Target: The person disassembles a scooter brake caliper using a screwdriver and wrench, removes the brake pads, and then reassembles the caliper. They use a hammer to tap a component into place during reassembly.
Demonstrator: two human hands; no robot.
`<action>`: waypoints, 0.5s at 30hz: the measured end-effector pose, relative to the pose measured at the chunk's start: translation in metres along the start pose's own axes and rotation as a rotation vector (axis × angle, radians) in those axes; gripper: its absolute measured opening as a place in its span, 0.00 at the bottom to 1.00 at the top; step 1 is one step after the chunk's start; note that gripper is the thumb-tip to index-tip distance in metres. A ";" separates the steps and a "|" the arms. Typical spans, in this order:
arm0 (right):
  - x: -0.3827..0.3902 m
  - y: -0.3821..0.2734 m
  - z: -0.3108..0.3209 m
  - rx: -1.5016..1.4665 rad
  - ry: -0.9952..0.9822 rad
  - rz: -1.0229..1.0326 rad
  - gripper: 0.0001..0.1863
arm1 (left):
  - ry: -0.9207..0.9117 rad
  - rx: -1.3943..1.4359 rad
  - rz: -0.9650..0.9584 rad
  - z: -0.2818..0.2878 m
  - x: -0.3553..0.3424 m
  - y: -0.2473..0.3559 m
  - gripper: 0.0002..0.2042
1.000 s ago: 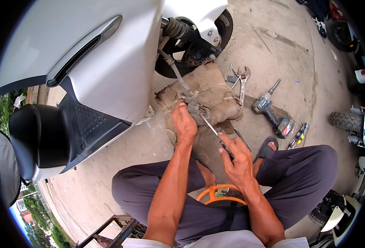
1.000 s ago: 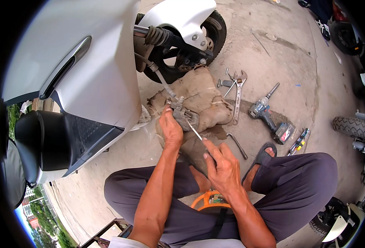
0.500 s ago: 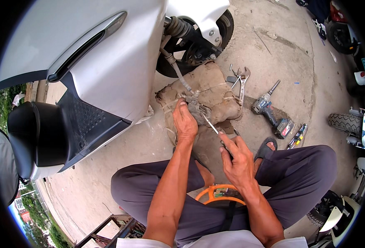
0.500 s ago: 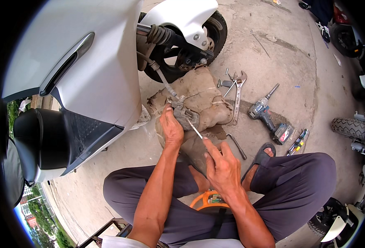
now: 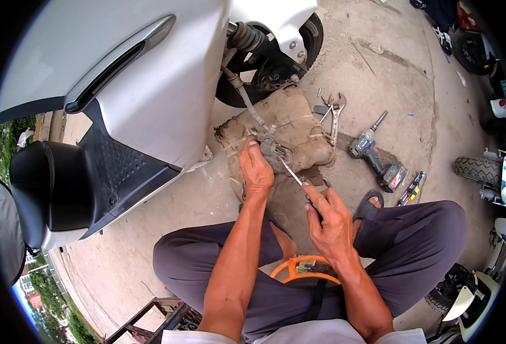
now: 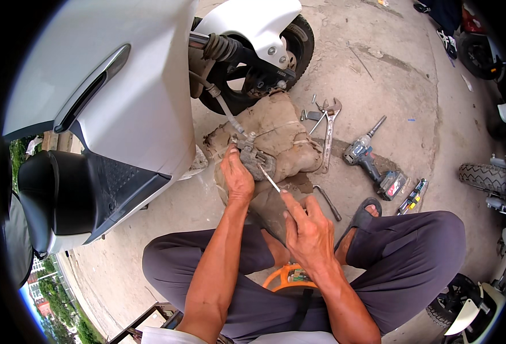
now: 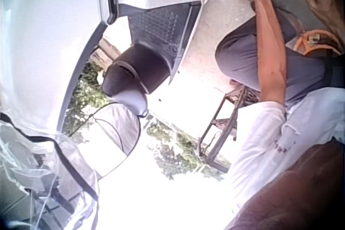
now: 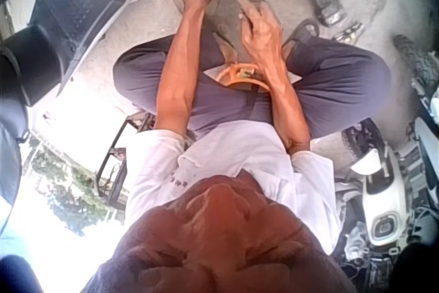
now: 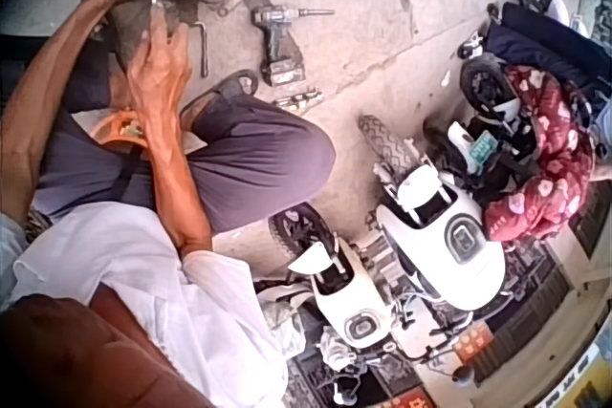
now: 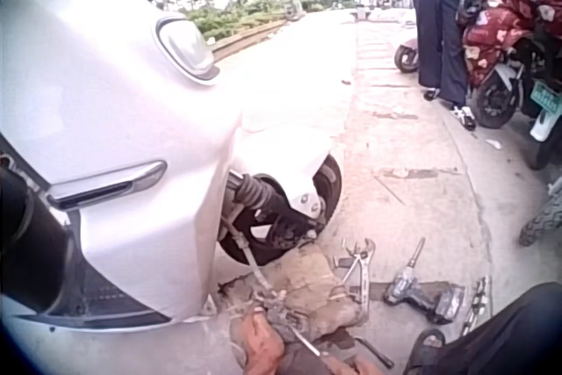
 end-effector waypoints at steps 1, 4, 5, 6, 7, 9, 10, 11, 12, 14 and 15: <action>0.000 0.000 0.000 0.001 -0.002 -0.003 0.22 | 0.008 -0.012 -0.016 0.001 0.000 0.002 0.27; 0.000 0.003 -0.001 0.022 -0.004 -0.009 0.22 | -0.040 0.031 0.024 0.000 0.000 0.003 0.27; 0.000 0.003 0.000 0.018 -0.003 -0.009 0.22 | -0.031 0.018 0.006 0.000 0.000 0.002 0.27; 0.000 0.003 0.000 0.012 -0.001 -0.008 0.22 | -0.026 0.010 -0.004 -0.001 0.000 0.002 0.27; -0.001 0.003 0.000 0.009 0.000 -0.005 0.22 | -0.020 0.005 -0.011 -0.001 0.000 0.000 0.26; -0.001 0.001 -0.001 0.009 -0.006 -0.002 0.22 | 0.037 0.000 -0.047 -0.001 0.000 -0.001 0.26; -0.001 0.001 -0.001 0.010 -0.011 -0.004 0.22 | 0.054 -0.001 -0.058 -0.002 0.001 0.000 0.26; -0.001 0.001 -0.001 0.011 -0.012 -0.005 0.22 | 0.066 0.003 -0.063 -0.002 0.001 0.001 0.26; -0.001 0.002 -0.002 0.013 -0.010 -0.001 0.22 | 0.072 0.006 -0.065 -0.002 0.001 0.001 0.26; -0.001 0.002 -0.002 0.016 -0.007 0.001 0.22 | 0.056 0.003 -0.068 -0.002 0.001 0.002 0.26; -0.001 0.002 -0.002 0.015 -0.003 0.003 0.22 | 0.046 0.001 -0.068 -0.002 0.001 0.002 0.26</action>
Point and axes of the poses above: each hand's wrist, its own x-axis away from the middle knuckle, its own z-axis out of the back of the hand, y = z × x, the point moved 4 cm from there along -x, towards the middle knuckle, and after that the axes turned 15 degrees about -x, right-handed, at the moved point
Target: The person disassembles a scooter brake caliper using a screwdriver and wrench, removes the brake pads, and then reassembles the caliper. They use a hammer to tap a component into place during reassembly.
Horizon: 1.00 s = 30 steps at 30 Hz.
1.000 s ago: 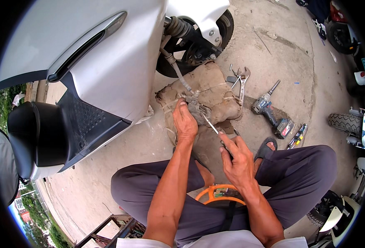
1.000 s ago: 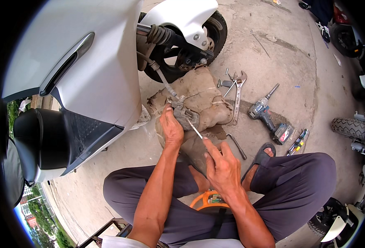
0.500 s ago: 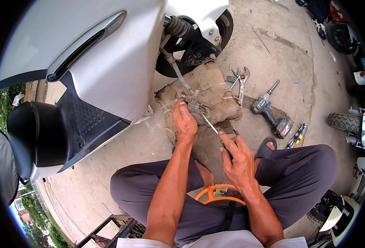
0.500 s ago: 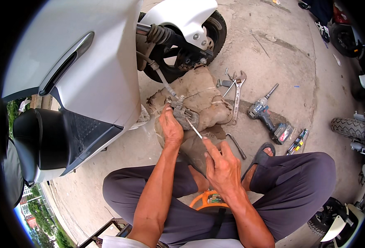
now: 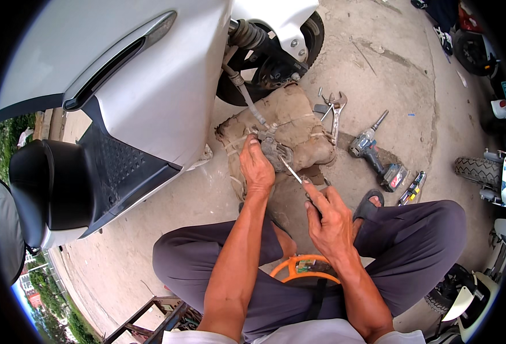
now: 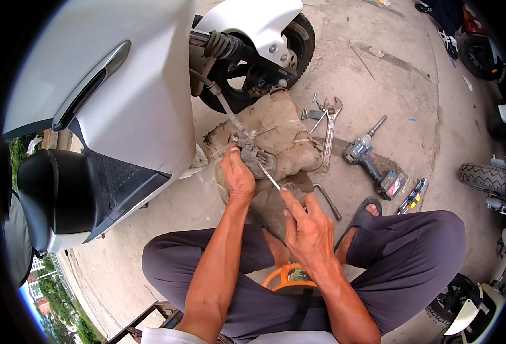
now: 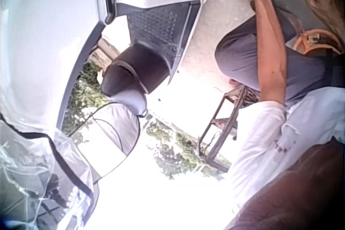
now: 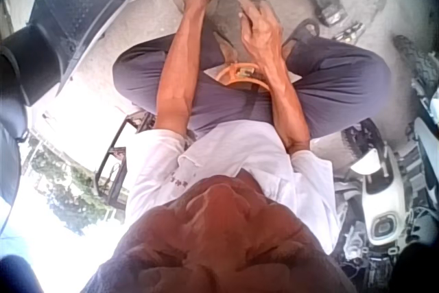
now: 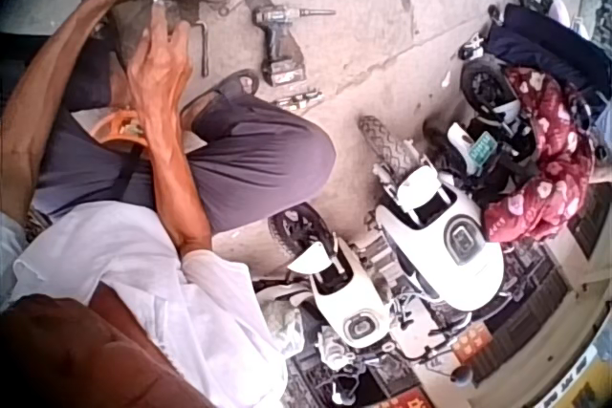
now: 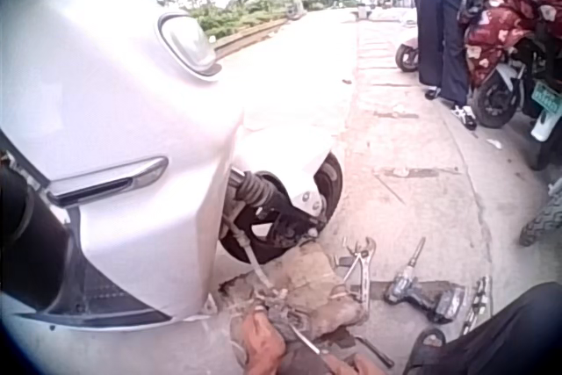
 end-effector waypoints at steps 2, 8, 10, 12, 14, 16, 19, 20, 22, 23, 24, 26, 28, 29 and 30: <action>0.000 -0.002 -0.001 -0.004 0.003 0.003 0.22 | -0.010 -0.013 -0.003 0.001 0.000 -0.001 0.26; 0.002 -0.001 -0.003 -0.009 -0.001 -0.047 0.22 | -0.024 0.004 0.029 0.002 -0.001 0.001 0.26; 0.003 -0.001 -0.005 -0.017 0.003 -0.057 0.22 | -0.036 0.001 0.037 0.001 -0.001 0.001 0.26; 0.004 0.000 -0.006 -0.028 0.006 -0.053 0.22 | -0.012 -0.012 0.024 0.000 -0.001 -0.002 0.26; 0.004 0.002 -0.007 -0.040 0.010 -0.050 0.22 | 0.011 -0.022 0.005 -0.001 0.000 -0.004 0.26; 0.004 0.004 -0.007 -0.054 0.047 0.015 0.21 | 0.026 -0.027 -0.010 -0.001 0.000 -0.004 0.26; 0.003 0.003 -0.006 -0.048 0.036 0.010 0.21 | -0.005 -0.027 0.006 -0.001 0.000 -0.003 0.26; 0.003 0.002 -0.006 -0.048 0.036 0.010 0.21 | -0.017 -0.028 0.006 0.000 -0.001 -0.003 0.26; 0.003 0.002 -0.006 -0.051 0.013 -0.045 0.23 | -0.029 -0.028 0.005 0.000 -0.001 -0.002 0.26; 0.004 0.002 -0.006 -0.051 0.013 -0.045 0.23 | -0.027 0.003 0.037 0.000 -0.001 -0.002 0.26; 0.004 0.001 -0.006 -0.051 0.012 -0.044 0.23 | -0.025 0.034 0.069 0.000 -0.001 -0.002 0.26; 0.004 0.003 -0.006 -0.050 0.011 -0.043 0.23 | -0.030 0.032 0.068 0.000 -0.001 -0.001 0.26; 0.003 0.004 -0.006 -0.039 0.031 0.011 0.21 | -0.035 0.030 0.067 0.000 -0.001 -0.001 0.26; 0.004 0.003 -0.006 -0.039 0.031 0.012 0.21 | -0.030 0.007 0.059 0.000 0.000 -0.002 0.27; 0.004 0.002 -0.005 -0.045 0.017 -0.017 0.22 | -0.025 -0.016 0.050 0.000 0.000 -0.002 0.27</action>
Point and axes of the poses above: each hand's wrist, its own x-axis away from the middle knuckle, its own z-axis out of the back of the hand, y = z × x, the point moved 4 cm from there along -x, towards the middle knuckle, and after that the axes turned 15 degrees about -x, right-handed, at the moved point
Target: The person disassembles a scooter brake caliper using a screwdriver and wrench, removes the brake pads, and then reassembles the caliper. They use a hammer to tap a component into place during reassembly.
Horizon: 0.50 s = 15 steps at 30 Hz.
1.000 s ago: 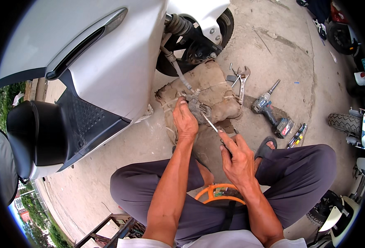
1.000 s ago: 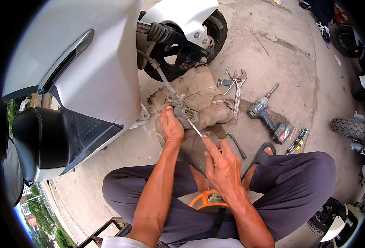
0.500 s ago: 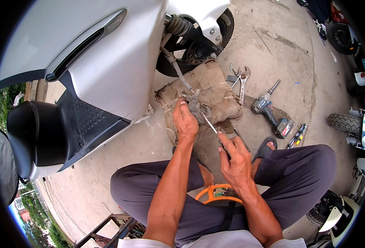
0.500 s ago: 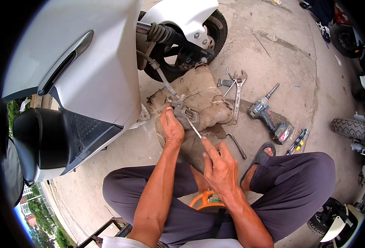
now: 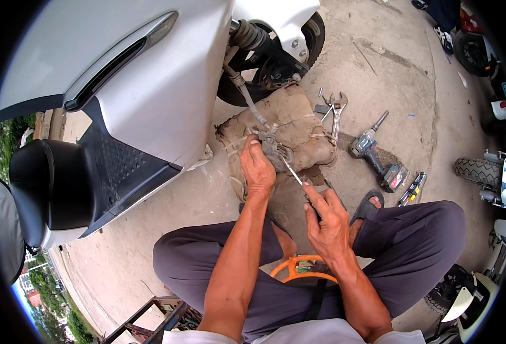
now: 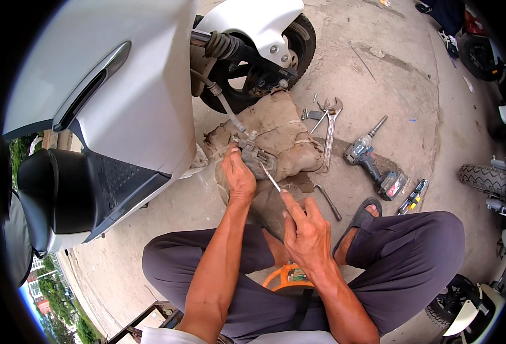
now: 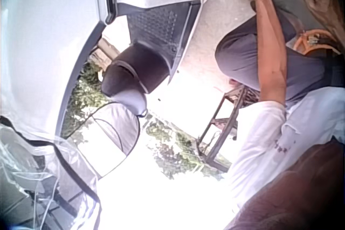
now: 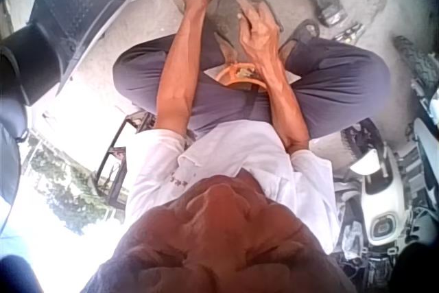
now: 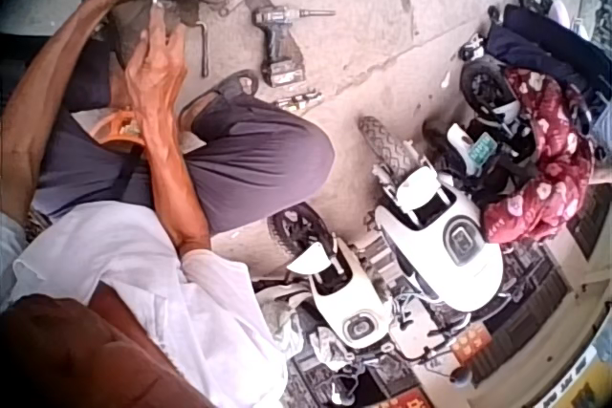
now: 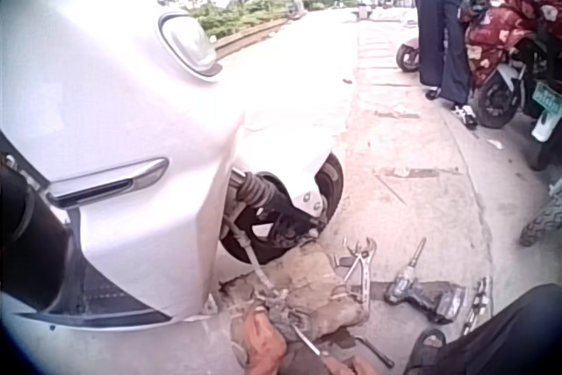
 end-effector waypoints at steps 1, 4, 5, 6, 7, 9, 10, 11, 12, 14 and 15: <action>0.000 0.000 0.000 -0.005 -0.013 -0.028 0.22 | 0.001 0.000 0.000 0.000 0.000 -0.001 0.27; 0.000 0.000 0.000 -0.009 -0.012 -0.016 0.22 | 0.011 -0.009 -0.008 -0.002 0.001 -0.002 0.27; 0.000 -0.001 0.000 -0.010 -0.012 -0.016 0.22 | 0.016 -0.003 0.005 -0.002 0.001 -0.003 0.27; 0.000 -0.001 0.000 -0.008 -0.013 -0.016 0.22 | 0.020 0.003 0.018 -0.002 0.001 -0.004 0.27; 0.000 -0.001 0.000 -0.005 -0.013 -0.019 0.22 | 0.019 0.004 0.018 -0.002 0.001 -0.003 0.27; 0.000 0.000 0.000 -0.008 -0.007 -0.018 0.22 | 0.008 -0.005 0.001 -0.002 0.001 -0.002 0.26; 0.000 0.000 0.000 -0.014 -0.001 -0.016 0.22 | 0.006 -0.009 -0.005 -0.001 0.000 -0.001 0.26; 0.000 0.000 0.000 -0.014 0.000 -0.016 0.22 | -0.006 -0.009 -0.006 0.000 0.000 0.000 0.26; 0.000 0.000 0.001 -0.035 0.004 -0.019 0.22 | -0.012 -0.009 -0.006 0.000 0.000 0.000 0.26; 0.000 0.001 0.001 -0.055 0.008 -0.022 0.22 | -0.019 0.007 0.006 0.001 -0.001 0.002 0.26; 0.000 0.002 0.000 -0.027 0.008 0.005 0.22 | -0.020 0.022 0.019 0.001 -0.001 0.003 0.26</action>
Point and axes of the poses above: each hand's wrist, its own x-axis away from the middle knuckle, its own z-axis out of the back of the hand, y = z × x, the point moved 4 cm from there along -x, towards the middle knuckle, and after that the axes turned 15 degrees about -x, right-handed, at the moved point
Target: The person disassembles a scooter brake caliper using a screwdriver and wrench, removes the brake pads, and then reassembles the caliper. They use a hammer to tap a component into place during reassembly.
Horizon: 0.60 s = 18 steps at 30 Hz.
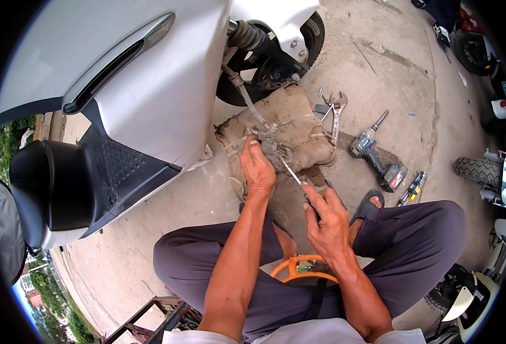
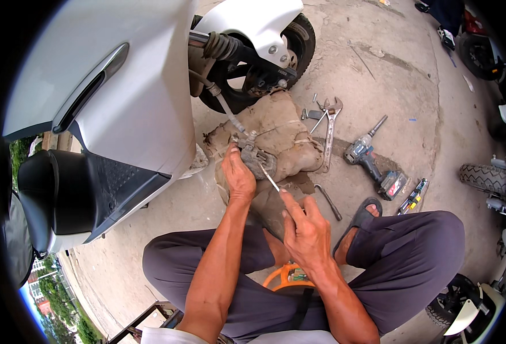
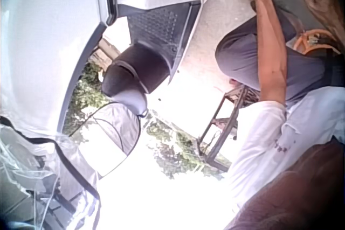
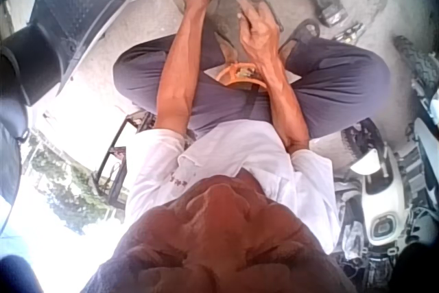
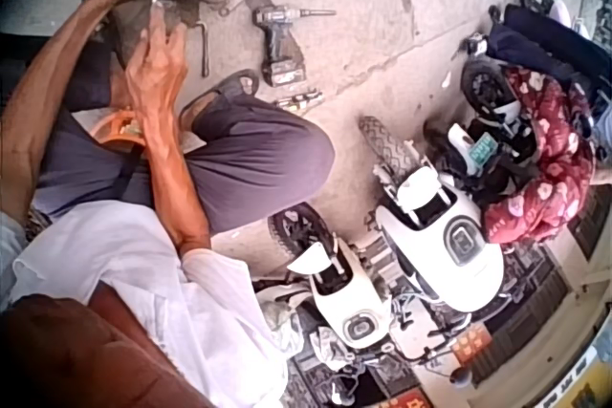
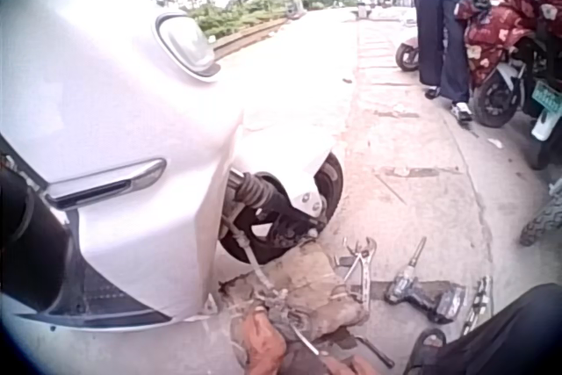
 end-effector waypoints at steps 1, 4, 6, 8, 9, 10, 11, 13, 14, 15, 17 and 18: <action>0.000 0.000 -0.001 0.027 -0.001 0.027 0.22 | 0.001 -0.001 0.000 -0.001 0.000 -0.001 0.26; 0.000 -0.002 -0.001 0.018 -0.015 -0.017 0.23 | 0.036 0.009 -0.014 0.001 0.000 -0.001 0.25; 0.001 -0.001 -0.002 0.037 -0.013 -0.018 0.23 | -0.003 0.027 0.027 0.002 0.000 0.002 0.26; 0.002 0.000 -0.004 0.053 -0.011 -0.016 0.23 | -0.008 0.035 0.054 0.003 0.001 0.006 0.26; 0.003 0.001 -0.005 0.097 0.000 0.025 0.23 | -0.012 0.043 0.081 0.002 0.001 0.006 0.26; 0.004 0.001 -0.006 0.138 0.009 0.067 0.24 | -0.011 0.042 0.081 0.002 0.001 0.005 0.26; 0.004 0.001 -0.008 0.137 0.008 0.067 0.24 | -0.003 0.029 0.064 0.002 0.001 0.004 0.26; 0.005 -0.001 -0.011 0.170 0.012 0.077 0.24 | 0.007 0.016 0.047 0.001 0.000 0.001 0.25; 0.005 0.000 -0.012 0.169 0.011 0.078 0.24 | 0.035 -0.010 -0.001 0.001 0.000 0.001 0.25; 0.005 0.000 -0.013 0.170 0.010 0.076 0.24 | 0.049 -0.024 -0.024 0.001 0.000 0.000 0.24; 0.006 0.003 -0.014 0.177 0.011 0.069 0.24 | 0.017 0.001 -0.002 0.001 -0.001 0.008 0.23; 0.007 0.005 -0.015 0.174 0.018 0.044 0.25 | -0.026 0.037 0.045 0.000 -0.001 0.010 0.22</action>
Point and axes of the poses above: each hand's wrist, its own x-axis away from the middle knuckle, its own z-axis out of the back of the hand, y = z × x, the point moved 4 cm from there along -x, towards the middle knuckle, and after that the axes turned 15 degrees about -x, right-handed, at the moved point
